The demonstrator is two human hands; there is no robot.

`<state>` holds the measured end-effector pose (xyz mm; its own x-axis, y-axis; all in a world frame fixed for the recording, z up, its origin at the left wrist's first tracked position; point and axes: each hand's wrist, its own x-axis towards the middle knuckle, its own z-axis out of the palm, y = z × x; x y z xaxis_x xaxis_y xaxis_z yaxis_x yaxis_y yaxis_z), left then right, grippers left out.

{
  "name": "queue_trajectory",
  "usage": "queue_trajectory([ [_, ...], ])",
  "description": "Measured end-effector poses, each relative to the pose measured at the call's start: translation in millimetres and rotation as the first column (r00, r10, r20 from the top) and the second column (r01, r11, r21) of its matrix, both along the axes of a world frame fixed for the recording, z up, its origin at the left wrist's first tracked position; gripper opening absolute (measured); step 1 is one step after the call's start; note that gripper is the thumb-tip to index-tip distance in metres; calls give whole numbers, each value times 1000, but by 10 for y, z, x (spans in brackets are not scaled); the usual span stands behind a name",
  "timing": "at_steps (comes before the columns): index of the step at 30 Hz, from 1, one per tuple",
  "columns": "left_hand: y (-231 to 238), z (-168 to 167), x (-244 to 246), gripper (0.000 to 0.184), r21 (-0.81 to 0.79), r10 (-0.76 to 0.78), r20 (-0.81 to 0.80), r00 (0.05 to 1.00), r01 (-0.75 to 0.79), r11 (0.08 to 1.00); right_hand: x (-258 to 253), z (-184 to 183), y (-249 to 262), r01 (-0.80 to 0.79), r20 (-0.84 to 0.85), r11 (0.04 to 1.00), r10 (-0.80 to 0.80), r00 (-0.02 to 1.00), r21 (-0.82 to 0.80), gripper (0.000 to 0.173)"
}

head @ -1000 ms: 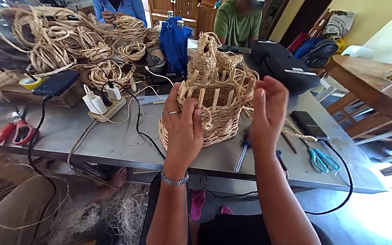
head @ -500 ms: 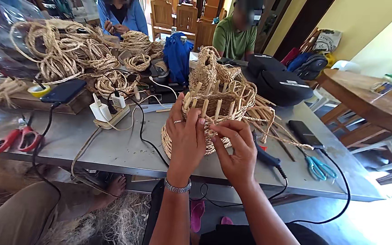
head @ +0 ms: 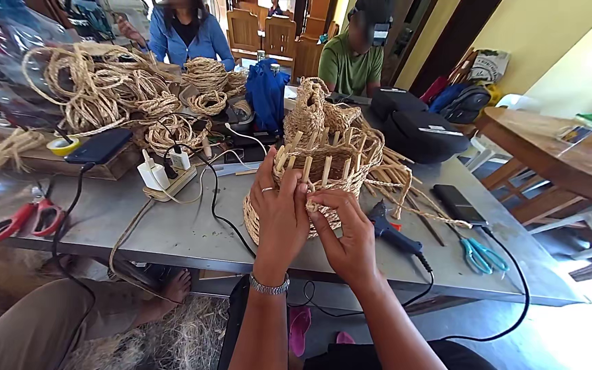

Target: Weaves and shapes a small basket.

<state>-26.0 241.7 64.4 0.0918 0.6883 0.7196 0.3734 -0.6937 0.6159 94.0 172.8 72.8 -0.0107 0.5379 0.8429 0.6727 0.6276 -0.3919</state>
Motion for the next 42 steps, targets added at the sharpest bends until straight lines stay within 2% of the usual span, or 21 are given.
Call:
queue_trajectory([
  [3, 5, -7, -6, 28, -5, -9, 1, 1000, 9, 1000, -27, 4, 1, 4, -7, 1000, -4, 1000, -4, 20],
  [6, 14, -14, -28, 28, -11, -27, 5, 1000, 27, 1000, -29, 22, -9, 7, 14, 1000, -7, 1000, -1, 29],
  [14, 26, -13, -65, 29, -15, -44, -4, 999, 44, 999, -50, -96, -24, -11, -78, 999, 14, 997, 43, 22],
  [19, -49, 16, -41, 29, -21, -28, -12, 1000, 28, 999, -93, -17, -77, -11, -86, 999, 14, 996, 34, 28],
  [24, -246, 115, -67, 26, -52, 20, -75, 997, -24, 998, -54, -5, -153, -2, -116, 999, 9, 993, 53, 26],
  [28, -278, 154, -199, 37, -59, -63, -73, 995, 59, 997, -23, -24, -167, -16, -177, 999, 21, 984, 34, 26],
  [30, -314, 224, -281, 43, -14, -83, -24, 996, 83, 996, -17, -14, -146, -31, -204, 999, 36, 978, 30, 27],
  [36, -430, 332, -493, 26, 116, -208, 133, 969, 193, 974, -74, 11, -92, -65, -275, 996, 79, 958, 60, 28],
  [42, -422, 306, -399, 35, 63, -325, 132, 936, 320, 945, -127, 41, -78, -68, -311, 997, 79, 947, 45, 27],
])
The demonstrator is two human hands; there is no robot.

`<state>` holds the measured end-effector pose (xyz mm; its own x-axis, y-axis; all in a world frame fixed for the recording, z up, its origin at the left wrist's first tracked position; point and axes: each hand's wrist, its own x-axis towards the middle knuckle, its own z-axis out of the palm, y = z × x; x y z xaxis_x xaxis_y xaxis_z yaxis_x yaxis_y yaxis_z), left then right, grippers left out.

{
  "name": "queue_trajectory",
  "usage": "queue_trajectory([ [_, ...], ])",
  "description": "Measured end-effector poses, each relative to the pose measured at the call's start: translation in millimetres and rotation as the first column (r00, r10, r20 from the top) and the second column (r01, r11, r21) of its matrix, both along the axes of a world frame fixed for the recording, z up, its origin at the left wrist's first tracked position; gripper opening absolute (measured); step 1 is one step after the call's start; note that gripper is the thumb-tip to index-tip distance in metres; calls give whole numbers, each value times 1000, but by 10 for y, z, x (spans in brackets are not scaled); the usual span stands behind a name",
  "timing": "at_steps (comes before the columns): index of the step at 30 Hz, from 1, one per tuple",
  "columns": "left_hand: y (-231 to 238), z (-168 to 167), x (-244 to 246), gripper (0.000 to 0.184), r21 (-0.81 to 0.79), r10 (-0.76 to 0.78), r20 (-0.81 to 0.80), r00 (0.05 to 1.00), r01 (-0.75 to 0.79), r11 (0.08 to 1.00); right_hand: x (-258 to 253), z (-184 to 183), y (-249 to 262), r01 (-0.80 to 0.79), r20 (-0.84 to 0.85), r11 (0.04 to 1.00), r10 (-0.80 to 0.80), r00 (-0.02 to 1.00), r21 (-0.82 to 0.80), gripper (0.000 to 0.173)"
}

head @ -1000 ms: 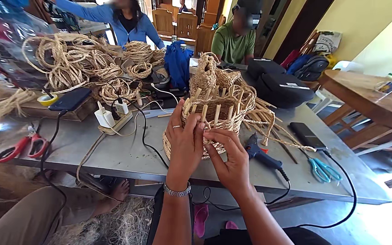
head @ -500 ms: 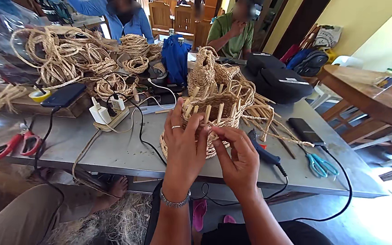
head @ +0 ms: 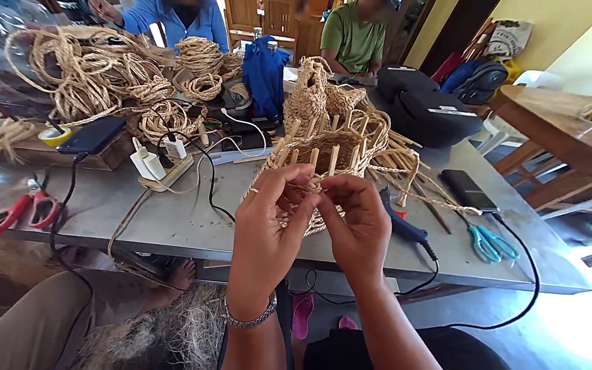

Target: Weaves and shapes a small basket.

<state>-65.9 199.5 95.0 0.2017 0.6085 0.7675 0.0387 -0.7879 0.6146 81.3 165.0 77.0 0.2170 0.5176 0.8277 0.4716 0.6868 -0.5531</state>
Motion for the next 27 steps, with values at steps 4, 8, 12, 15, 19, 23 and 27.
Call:
queue_trajectory([
  [4, 19, -3, 33, 29, -51, -42, 19, 999, 42, 998, 11, 13, 11, 7, 15, 1000, -6, 1000, -20, 25],
  [8, 18, -4, -8, 26, -93, -78, 13, 997, 79, 993, 0, 17, 17, 2, 45, 1000, -1, 999, -8, 22],
  [12, 27, -12, -25, 21, -136, -78, 19, 997, 79, 987, -5, 7, 19, -1, 50, 1000, 1, 999, -9, 19],
  [15, 44, -34, -16, 19, -130, -93, 20, 995, 95, 987, 4, -17, 30, -9, 31, 1000, 9, 999, -14, 19],
  [19, 48, -62, -21, 17, -129, -104, 0, 995, 103, 986, 16, -45, 49, -15, 24, 1000, 15, 1000, -17, 21],
  [23, 48, -67, -29, 16, -123, -82, -40, 996, 76, 990, 9, -44, 64, -9, 52, 1000, 10, 999, -18, 18],
  [27, 48, -83, 1, 16, -88, -49, -74, 996, 43, 995, 5, -56, 75, -2, 57, 1000, 4, 998, -20, 17],
])
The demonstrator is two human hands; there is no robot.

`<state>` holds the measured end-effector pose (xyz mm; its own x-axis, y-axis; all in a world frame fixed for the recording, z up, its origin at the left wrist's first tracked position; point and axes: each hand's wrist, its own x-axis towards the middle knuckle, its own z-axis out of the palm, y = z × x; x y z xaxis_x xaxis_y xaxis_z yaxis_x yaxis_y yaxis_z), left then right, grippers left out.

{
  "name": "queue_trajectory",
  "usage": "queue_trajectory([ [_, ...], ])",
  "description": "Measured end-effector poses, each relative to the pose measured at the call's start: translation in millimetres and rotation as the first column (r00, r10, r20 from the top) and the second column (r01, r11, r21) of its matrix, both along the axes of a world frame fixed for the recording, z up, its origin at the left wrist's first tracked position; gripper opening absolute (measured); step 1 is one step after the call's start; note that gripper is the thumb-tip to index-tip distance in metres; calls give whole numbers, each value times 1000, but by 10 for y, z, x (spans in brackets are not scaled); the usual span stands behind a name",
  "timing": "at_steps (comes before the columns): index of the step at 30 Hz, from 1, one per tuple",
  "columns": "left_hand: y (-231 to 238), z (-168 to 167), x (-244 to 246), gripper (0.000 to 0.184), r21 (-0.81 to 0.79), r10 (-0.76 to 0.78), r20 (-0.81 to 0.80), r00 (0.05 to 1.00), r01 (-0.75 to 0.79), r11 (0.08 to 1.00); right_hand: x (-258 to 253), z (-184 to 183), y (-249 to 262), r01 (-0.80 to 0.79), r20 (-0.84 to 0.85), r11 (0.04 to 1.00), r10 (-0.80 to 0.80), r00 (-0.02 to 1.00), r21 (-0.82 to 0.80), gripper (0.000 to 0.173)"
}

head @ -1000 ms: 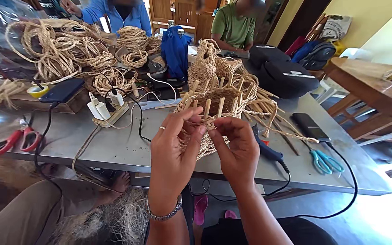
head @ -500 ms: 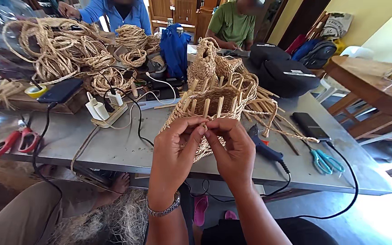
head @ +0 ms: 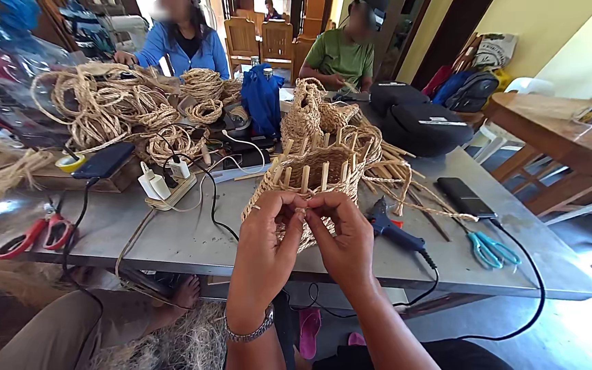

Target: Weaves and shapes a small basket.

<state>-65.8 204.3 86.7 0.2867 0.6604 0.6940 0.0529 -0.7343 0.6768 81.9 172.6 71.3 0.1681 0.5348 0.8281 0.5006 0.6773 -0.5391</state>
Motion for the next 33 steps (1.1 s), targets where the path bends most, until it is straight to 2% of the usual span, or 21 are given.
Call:
queue_trajectory([
  [10, -6, -5, 16, 16, 17, 15, -4, 1000, -15, 1000, -10, -7, 2, 21, -7, 1000, -21, 1000, -6, 16],
  [15, -17, 14, -53, 28, -48, -60, 27, 998, 62, 997, -14, 16, -22, 12, -27, 1000, -12, 1000, -2, 21],
  [23, -7, 28, 37, 17, -16, 16, 102, 995, -14, 1000, -39, -8, -48, -5, -7, 1000, 5, 1000, 7, 22],
  [33, -7, 25, 42, 18, -3, 14, 73, 997, -13, 1000, 4, -20, -17, 59, 18, 998, -60, 998, 36, 18],
])
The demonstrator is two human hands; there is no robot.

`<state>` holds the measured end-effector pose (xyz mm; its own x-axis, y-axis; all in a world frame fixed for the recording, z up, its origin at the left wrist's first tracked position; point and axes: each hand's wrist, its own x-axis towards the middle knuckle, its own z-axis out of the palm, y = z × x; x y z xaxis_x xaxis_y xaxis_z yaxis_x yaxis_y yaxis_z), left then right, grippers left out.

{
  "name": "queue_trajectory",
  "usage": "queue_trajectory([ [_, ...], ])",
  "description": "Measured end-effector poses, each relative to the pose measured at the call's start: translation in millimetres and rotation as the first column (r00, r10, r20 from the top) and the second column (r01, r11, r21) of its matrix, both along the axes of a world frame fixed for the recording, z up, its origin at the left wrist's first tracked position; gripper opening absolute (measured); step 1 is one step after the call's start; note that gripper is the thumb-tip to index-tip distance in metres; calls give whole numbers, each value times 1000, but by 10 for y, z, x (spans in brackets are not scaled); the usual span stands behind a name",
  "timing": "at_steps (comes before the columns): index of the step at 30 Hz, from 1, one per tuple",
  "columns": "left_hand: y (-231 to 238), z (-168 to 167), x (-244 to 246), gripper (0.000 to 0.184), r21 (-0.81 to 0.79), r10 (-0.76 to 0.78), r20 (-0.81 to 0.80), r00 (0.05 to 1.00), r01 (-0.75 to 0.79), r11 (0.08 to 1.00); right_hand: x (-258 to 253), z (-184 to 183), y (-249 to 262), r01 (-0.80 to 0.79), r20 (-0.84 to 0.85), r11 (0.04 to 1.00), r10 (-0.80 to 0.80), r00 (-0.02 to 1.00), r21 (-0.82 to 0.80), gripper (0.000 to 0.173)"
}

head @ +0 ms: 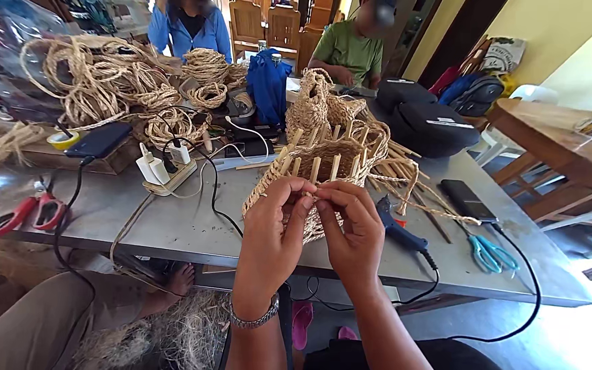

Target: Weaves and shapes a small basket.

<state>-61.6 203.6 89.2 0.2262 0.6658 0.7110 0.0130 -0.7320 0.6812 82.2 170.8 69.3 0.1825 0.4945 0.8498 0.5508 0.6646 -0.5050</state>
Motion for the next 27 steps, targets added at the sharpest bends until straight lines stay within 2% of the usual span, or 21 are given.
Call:
queue_trajectory([
  [2, -52, 45, -8, 22, -51, 4, 21, 1000, -3, 999, -33, -10, -7, -10, -12, 1000, 10, 1000, 0, 19],
  [4, -113, 101, -11, 37, -113, -4, 52, 999, 10, 994, -54, -18, -4, -8, -22, 1000, 8, 1000, 6, 19],
  [6, -19, 28, -51, 41, -65, -115, 65, 991, 119, 991, -58, -10, 9, 2, -32, 1000, -1, 999, 16, 18],
  [8, 56, -19, -66, 35, -13, -154, 67, 986, 155, 988, -58, 3, 18, 1, -26, 1000, -1, 1000, 15, 17],
  [11, 68, -7, -46, 26, 7, -102, 74, 992, 102, 995, -53, 19, 21, 3, -14, 1000, -3, 1000, 14, 15],
  [19, 89, -7, 27, 21, 60, -13, 82, 997, 8, 998, -13, 80, 2, 30, 8, 999, -30, 1000, 15, 18],
  [21, 75, -7, 34, 22, 56, -18, 84, 996, 14, 998, -3, 102, -30, 55, 51, 997, -58, 997, 63, 25],
  [24, 37, 10, 58, 22, 62, -68, 106, 992, 61, 996, 12, 139, -84, 73, 122, 992, -86, 989, 106, 22],
  [27, 33, 17, 78, 19, 88, -100, 93, 991, 92, 992, 72, 152, -79, 75, 114, 990, -88, 990, 116, 19],
])
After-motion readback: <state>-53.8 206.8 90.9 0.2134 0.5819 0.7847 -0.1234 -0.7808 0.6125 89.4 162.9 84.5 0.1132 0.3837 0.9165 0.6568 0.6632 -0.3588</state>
